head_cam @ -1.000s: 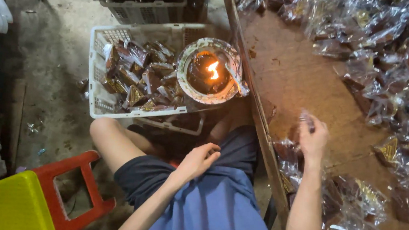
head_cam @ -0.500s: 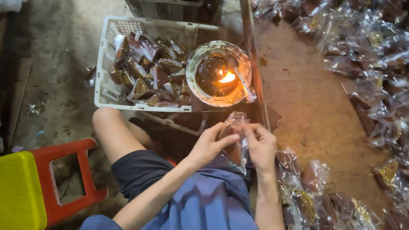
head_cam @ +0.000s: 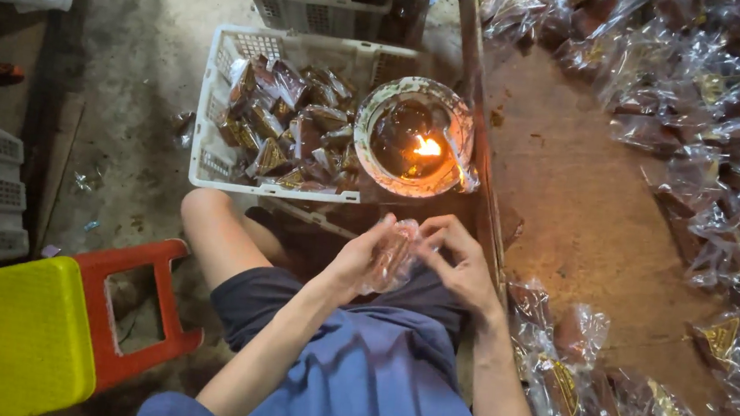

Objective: Sealing plastic bags containing food items using a candle flame as a heat source.

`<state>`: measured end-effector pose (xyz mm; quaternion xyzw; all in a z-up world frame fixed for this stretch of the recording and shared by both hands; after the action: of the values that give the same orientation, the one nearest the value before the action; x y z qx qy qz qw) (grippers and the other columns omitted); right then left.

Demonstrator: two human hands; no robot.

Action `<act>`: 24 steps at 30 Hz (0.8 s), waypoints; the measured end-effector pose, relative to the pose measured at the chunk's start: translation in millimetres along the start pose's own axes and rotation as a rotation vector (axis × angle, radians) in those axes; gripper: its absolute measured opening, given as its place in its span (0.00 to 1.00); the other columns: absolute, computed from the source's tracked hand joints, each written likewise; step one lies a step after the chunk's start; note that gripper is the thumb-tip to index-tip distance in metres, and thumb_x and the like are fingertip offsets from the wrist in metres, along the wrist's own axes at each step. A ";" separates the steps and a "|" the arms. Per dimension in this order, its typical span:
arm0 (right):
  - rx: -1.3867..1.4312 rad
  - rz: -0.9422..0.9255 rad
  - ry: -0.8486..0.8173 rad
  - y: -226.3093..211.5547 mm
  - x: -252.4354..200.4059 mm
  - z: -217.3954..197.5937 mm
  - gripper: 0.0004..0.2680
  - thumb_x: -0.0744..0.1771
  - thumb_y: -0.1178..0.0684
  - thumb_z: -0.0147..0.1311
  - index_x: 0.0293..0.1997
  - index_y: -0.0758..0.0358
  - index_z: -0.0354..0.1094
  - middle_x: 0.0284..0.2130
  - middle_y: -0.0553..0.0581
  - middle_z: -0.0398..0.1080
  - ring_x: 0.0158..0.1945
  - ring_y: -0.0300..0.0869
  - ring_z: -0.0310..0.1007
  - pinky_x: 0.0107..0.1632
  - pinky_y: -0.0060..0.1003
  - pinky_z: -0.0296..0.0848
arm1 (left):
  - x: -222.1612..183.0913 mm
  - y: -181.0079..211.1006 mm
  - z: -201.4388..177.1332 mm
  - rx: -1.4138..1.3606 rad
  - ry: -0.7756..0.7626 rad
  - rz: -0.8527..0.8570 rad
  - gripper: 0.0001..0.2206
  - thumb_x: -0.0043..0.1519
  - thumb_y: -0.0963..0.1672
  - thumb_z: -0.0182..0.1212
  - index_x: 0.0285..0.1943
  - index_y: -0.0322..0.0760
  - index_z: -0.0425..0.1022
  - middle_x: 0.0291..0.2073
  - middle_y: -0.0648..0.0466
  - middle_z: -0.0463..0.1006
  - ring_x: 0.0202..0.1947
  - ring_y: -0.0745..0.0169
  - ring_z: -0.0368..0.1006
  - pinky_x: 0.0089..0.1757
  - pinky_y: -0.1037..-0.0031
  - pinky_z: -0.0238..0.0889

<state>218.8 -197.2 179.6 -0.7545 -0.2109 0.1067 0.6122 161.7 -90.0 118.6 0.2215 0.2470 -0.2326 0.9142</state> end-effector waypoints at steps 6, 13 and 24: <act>0.141 0.085 0.607 23.7 -14.6 -36.8 0.16 0.72 0.55 0.53 0.21 0.60 0.64 0.08 0.52 0.60 0.16 0.34 0.62 0.30 0.24 0.65 | 19.4 6.1 -12.1 0.591 -0.186 0.324 0.55 0.52 0.38 0.78 0.83 0.46 0.35 0.69 0.33 0.58 0.46 0.48 0.78 0.45 0.68 0.79; -0.150 0.104 0.363 -9.5 -4.3 -32.2 0.06 0.63 0.53 0.71 0.36 0.59 0.78 0.29 0.58 0.74 0.34 0.35 0.69 0.39 0.33 0.70 | 7.1 31.1 -13.8 0.829 0.134 0.540 0.15 0.59 0.48 0.73 0.51 0.41 0.82 0.37 0.49 0.86 0.39 0.65 0.81 0.37 0.71 0.77; -0.425 0.264 0.218 -49.6 18.0 -12.8 0.04 0.67 0.47 0.59 0.40 0.44 0.81 0.16 0.53 0.76 0.28 0.41 0.80 0.35 0.35 0.76 | 5.1 17.8 -25.9 0.443 0.034 0.215 0.23 0.51 0.39 0.78 0.57 0.33 0.76 0.41 0.45 0.82 0.42 0.56 0.80 0.44 0.60 0.79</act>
<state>230.9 -192.3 232.3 -0.8940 -0.0612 0.0571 0.4402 166.2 -64.0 100.7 0.4453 0.1803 -0.1787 0.8586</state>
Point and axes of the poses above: each hand's wrist, its own x-axis towards the middle knuckle, its own z-axis out of the palm, y = z × x, the point moved 10 cm from there along x, towards the middle knuckle
